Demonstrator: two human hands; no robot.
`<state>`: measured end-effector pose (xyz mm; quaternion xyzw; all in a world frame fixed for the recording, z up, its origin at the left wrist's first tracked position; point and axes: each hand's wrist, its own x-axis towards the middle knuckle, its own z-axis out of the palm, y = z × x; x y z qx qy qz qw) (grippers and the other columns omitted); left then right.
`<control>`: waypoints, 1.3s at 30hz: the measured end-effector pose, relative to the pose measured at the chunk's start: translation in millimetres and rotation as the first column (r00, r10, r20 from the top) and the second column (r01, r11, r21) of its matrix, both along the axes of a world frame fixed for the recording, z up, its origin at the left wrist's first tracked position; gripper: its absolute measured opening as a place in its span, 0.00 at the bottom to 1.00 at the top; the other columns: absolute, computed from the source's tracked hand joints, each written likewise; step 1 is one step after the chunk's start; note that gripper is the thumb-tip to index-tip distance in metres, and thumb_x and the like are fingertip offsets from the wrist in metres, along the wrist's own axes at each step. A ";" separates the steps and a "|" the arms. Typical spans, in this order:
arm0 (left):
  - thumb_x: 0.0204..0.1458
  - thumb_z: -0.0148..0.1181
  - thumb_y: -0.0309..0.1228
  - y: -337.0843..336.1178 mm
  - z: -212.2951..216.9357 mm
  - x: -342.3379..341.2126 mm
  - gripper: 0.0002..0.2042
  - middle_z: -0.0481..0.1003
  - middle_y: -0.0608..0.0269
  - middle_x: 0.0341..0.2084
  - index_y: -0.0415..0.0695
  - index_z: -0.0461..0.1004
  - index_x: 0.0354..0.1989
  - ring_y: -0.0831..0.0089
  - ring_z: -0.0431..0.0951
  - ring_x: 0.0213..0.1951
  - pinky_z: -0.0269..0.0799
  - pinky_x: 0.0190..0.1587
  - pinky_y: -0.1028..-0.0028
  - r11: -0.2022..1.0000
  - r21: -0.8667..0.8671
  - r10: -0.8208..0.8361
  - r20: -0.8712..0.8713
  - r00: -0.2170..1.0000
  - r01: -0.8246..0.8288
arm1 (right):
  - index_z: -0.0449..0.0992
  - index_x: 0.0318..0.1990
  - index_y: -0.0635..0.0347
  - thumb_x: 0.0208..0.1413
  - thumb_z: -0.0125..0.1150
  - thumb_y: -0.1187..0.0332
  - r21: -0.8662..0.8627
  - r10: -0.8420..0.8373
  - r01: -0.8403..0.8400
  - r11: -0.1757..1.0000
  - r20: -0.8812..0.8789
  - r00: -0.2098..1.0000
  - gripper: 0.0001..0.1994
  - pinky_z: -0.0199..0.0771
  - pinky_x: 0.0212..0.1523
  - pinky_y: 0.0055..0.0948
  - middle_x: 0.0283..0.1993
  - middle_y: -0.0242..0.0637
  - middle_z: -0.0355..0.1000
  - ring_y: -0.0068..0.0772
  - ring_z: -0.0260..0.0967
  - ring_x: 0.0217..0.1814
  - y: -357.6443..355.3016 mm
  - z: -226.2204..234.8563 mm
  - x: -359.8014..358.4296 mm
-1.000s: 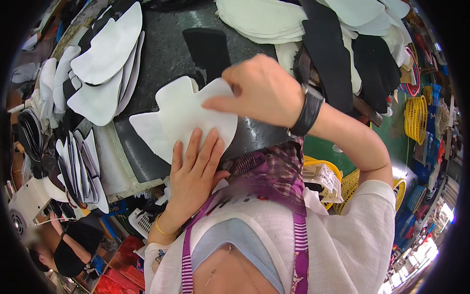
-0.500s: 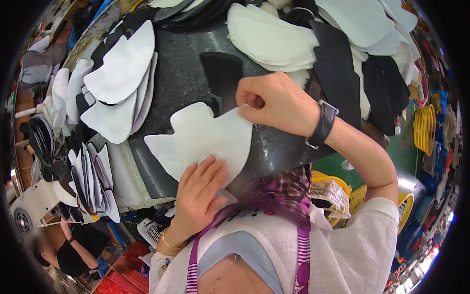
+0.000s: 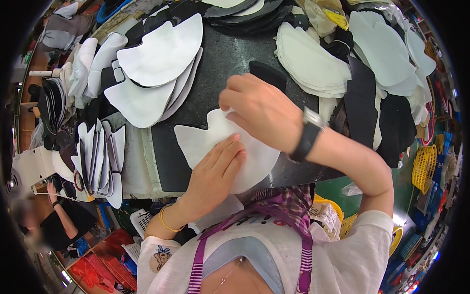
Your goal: The person assembles shoe components by placing fabric linings onto padded inserts and smoothing them down by hand.
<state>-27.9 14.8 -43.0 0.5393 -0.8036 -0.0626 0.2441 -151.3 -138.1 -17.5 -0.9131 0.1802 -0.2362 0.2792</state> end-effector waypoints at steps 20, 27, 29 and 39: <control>0.50 0.56 0.23 -29.2 -1.2 12.1 0.10 0.73 0.53 0.32 0.35 0.73 0.41 0.58 0.75 0.32 0.72 0.33 0.66 0.810 0.014 0.584 -0.113 0.804 -0.586 | 0.75 0.41 0.59 0.37 0.68 0.69 -0.148 0.002 -0.037 0.988 -0.230 0.973 0.19 0.65 0.42 0.31 0.39 0.35 0.64 0.35 0.63 0.44 10.8 -1.7 9.9; 0.48 0.57 0.21 -29.5 -3.8 9.1 0.10 0.74 0.58 0.30 0.39 0.73 0.40 0.64 0.75 0.28 0.70 0.31 0.68 0.794 0.040 0.592 -0.271 0.759 -0.606 | 0.76 0.43 0.58 0.36 0.68 0.73 -0.142 0.005 -0.034 0.989 -0.196 0.981 0.21 0.64 0.44 0.32 0.39 0.35 0.65 0.37 0.62 0.43 14.1 -7.2 14.4; 0.48 0.57 0.21 -27.6 -2.1 9.3 0.10 0.74 0.58 0.29 0.40 0.73 0.40 0.64 0.74 0.26 0.70 0.30 0.69 0.793 0.077 0.595 -0.308 0.742 -0.604 | 0.75 0.39 0.58 0.41 0.64 0.71 -0.172 0.021 -0.055 0.984 -0.195 0.981 0.14 0.64 0.41 0.32 0.39 0.34 0.65 0.34 0.63 0.45 14.5 -9.3 13.1; 0.45 0.60 0.19 11.6 -3.3 5.4 0.10 0.73 0.57 0.36 0.38 0.71 0.38 0.64 0.75 0.31 0.72 0.32 0.69 0.860 0.053 0.466 -0.485 0.740 -0.507 | 0.72 0.30 0.57 0.36 0.59 0.70 -0.498 0.052 -0.128 0.858 -0.163 0.985 0.10 0.64 0.46 0.34 0.41 0.31 0.67 0.30 0.64 0.46 34.7 -4.3 12.4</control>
